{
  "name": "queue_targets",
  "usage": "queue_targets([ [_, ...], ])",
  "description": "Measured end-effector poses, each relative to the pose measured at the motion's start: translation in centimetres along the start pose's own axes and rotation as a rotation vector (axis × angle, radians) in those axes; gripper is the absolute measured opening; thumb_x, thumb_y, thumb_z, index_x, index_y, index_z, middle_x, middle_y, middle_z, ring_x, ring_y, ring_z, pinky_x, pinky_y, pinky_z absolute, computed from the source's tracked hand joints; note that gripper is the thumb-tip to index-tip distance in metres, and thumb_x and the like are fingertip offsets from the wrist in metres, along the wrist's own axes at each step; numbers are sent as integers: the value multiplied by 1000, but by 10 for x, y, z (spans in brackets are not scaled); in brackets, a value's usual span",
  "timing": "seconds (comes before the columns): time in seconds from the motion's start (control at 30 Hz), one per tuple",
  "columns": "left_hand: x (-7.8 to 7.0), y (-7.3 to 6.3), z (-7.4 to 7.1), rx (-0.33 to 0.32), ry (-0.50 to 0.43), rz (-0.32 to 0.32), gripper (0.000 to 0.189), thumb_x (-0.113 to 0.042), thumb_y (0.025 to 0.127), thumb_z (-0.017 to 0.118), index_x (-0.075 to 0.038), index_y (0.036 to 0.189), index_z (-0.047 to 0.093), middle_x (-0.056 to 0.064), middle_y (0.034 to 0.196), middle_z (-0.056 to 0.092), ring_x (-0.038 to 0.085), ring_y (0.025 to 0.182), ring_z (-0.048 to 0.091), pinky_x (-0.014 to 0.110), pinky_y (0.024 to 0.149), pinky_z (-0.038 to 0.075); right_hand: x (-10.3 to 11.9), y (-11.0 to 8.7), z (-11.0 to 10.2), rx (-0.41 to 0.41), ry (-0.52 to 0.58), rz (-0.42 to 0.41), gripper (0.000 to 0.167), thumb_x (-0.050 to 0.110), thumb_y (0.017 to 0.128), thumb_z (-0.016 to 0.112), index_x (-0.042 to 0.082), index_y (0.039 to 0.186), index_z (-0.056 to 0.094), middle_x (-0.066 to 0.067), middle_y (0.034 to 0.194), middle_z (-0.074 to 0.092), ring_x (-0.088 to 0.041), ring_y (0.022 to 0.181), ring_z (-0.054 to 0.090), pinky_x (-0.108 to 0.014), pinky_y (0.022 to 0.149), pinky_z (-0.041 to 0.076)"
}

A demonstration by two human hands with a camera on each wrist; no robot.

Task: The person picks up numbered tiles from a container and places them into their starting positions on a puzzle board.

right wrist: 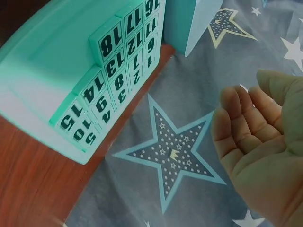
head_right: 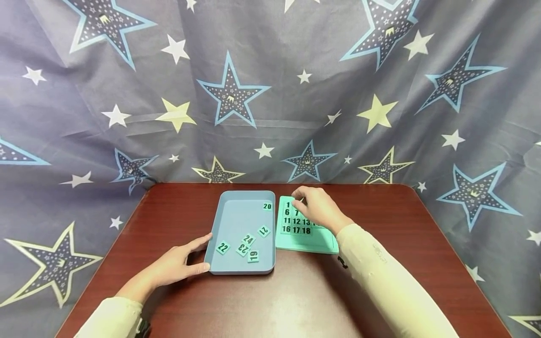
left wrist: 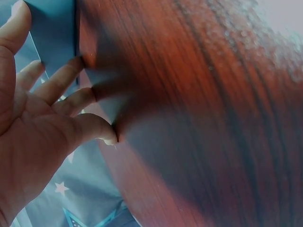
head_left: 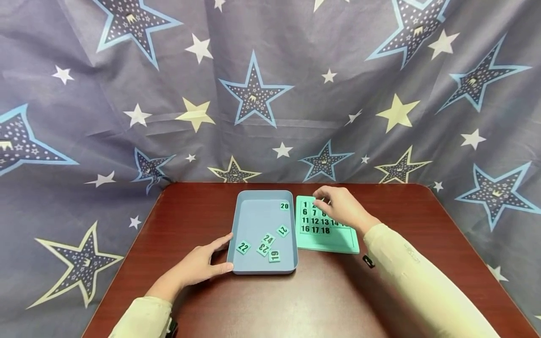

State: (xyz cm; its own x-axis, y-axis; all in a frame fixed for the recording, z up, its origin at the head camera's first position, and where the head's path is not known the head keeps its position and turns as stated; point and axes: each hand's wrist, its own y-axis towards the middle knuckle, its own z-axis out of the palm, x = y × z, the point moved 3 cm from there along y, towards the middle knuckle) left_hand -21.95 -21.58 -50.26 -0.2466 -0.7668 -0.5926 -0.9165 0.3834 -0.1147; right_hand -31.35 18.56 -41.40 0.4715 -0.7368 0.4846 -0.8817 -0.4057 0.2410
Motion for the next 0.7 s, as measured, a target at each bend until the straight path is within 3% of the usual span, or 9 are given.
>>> queue_targets([
  [0.27, 2, -2, 1, 4, -3, -11, 92, -56, 93, 79, -22, 168, 38, 8, 156, 61, 35, 148, 55, 60, 118, 46, 10, 18, 31, 129, 6, 27, 27, 19, 105, 70, 3, 127, 73, -13, 120, 78, -26, 103, 75, -45, 90, 62],
  [0.37, 3, -3, 1, 3, 1, -16, 92, -56, 93, 80, -22, 168, 38, 8, 156, 62, 35, 147, 56, 60, 118, 46, 19, 21, 45, 141, 13, 15, 28, 17, 104, 71, 2, 127, 73, -14, 122, 78, -28, 108, 75, -46, 94, 61],
  [0.53, 3, 0, 0, -3, 0, -11, 92, -54, 93, 80, -23, 168, 38, 8, 157, 61, 36, 148, 54, 60, 119, 45, 44, 23, 68, 153, -31, -78, 24, 12, 102, 72, 1, 123, 74, -13, 116, 79, -27, 107, 76, -44, 95, 62],
  [0.7, 4, 1, 1, -4, -2, -10, 91, -53, 94, 80, -21, 168, 38, 9, 157, 60, 36, 149, 53, 60, 120, 44, 65, 20, 85, 215, -58, -200, 21, 6, 101, 71, 2, 121, 76, -10, 111, 81, -25, 104, 78, -40, 93, 63],
])
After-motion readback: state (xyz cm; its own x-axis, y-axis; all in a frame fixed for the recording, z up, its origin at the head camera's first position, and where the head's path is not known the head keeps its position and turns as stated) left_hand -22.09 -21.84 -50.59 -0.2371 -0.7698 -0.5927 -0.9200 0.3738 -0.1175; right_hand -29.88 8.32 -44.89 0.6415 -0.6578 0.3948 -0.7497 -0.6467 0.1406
